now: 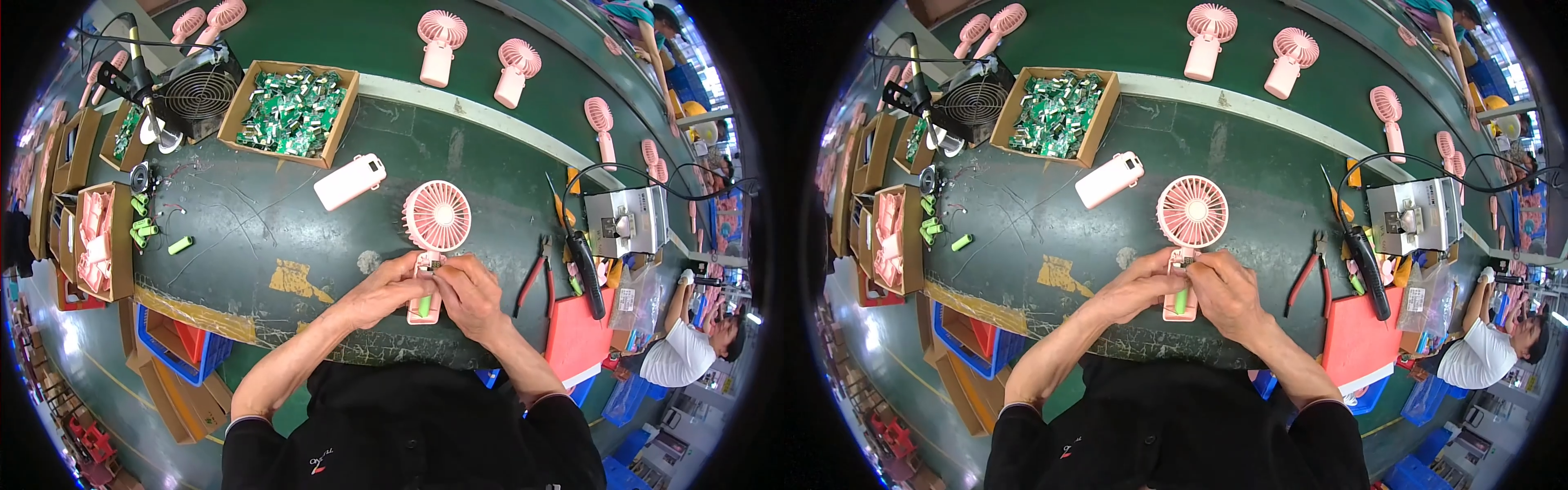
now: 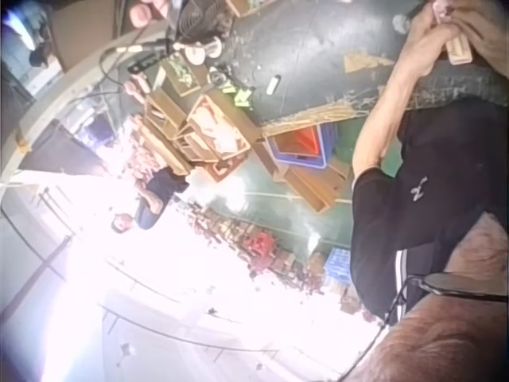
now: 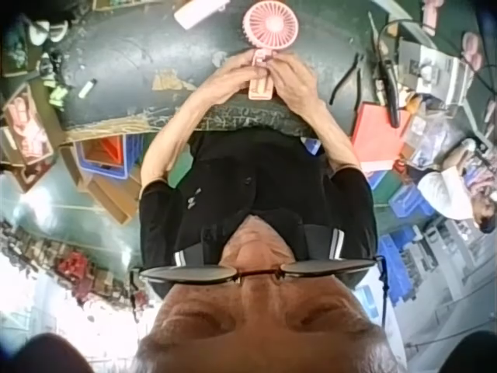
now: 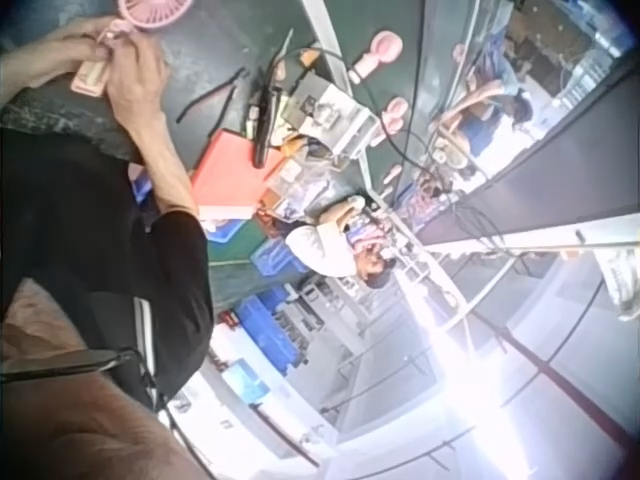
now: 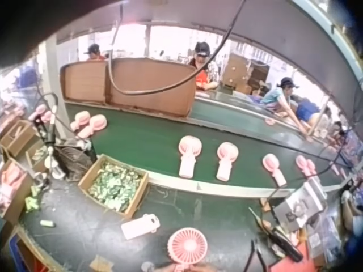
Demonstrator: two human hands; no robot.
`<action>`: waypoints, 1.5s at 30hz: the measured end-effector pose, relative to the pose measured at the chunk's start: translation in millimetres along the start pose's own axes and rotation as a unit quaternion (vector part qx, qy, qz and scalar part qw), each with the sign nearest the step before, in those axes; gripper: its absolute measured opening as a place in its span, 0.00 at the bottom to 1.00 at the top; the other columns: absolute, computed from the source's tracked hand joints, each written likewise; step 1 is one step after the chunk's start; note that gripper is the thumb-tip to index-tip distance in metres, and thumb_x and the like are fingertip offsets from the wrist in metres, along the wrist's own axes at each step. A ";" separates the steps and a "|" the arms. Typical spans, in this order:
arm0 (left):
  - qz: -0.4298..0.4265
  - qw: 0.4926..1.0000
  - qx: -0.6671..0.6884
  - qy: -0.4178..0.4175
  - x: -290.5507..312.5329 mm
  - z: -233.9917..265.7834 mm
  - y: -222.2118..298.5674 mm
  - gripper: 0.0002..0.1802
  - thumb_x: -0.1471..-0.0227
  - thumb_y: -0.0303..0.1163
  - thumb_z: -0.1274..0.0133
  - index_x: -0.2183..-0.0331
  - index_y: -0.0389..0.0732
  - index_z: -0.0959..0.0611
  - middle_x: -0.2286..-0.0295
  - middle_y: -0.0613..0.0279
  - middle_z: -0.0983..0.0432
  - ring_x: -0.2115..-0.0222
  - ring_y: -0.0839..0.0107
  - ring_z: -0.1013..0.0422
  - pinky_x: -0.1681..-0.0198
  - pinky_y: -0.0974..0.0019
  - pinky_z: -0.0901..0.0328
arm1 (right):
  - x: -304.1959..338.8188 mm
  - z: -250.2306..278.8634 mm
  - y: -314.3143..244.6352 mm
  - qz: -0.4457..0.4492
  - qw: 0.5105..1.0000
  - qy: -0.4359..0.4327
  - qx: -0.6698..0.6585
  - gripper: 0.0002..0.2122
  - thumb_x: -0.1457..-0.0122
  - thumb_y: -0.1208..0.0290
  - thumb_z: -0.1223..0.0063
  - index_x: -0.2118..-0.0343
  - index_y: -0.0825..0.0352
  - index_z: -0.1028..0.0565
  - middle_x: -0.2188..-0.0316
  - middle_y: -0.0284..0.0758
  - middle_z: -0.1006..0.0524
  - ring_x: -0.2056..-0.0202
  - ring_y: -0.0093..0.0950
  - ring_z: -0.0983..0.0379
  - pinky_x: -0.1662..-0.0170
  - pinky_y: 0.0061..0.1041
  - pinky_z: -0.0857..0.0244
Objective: The person assembles portable fans by connecting circuit boards and wires to fan motors, fitting batteries and components into the handle casings, pressing the covers into place by hand, and securing them with an electric screwdriver.
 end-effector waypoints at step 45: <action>0.074 0.995 0.021 0.059 -10.8 1.9 9.4 0.24 0.39 0.39 0.55 0.55 0.24 0.28 0.64 0.40 0.23 0.65 0.53 0.22 0.61 0.52 0.24 | -23.3 0.8 39.2 -0.171 0.946 -0.179 -0.208 0.03 0.47 0.78 0.44 0.73 0.71 0.27 0.76 0.37 0.28 0.75 0.34 0.30 0.72 0.29 0.37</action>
Point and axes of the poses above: each hand's wrist, its own x-axis away from the middle knuckle, its own z-axis out of the back of the hand, y = z × x, the point moved 8 cm from there along -x, towards the middle knuckle
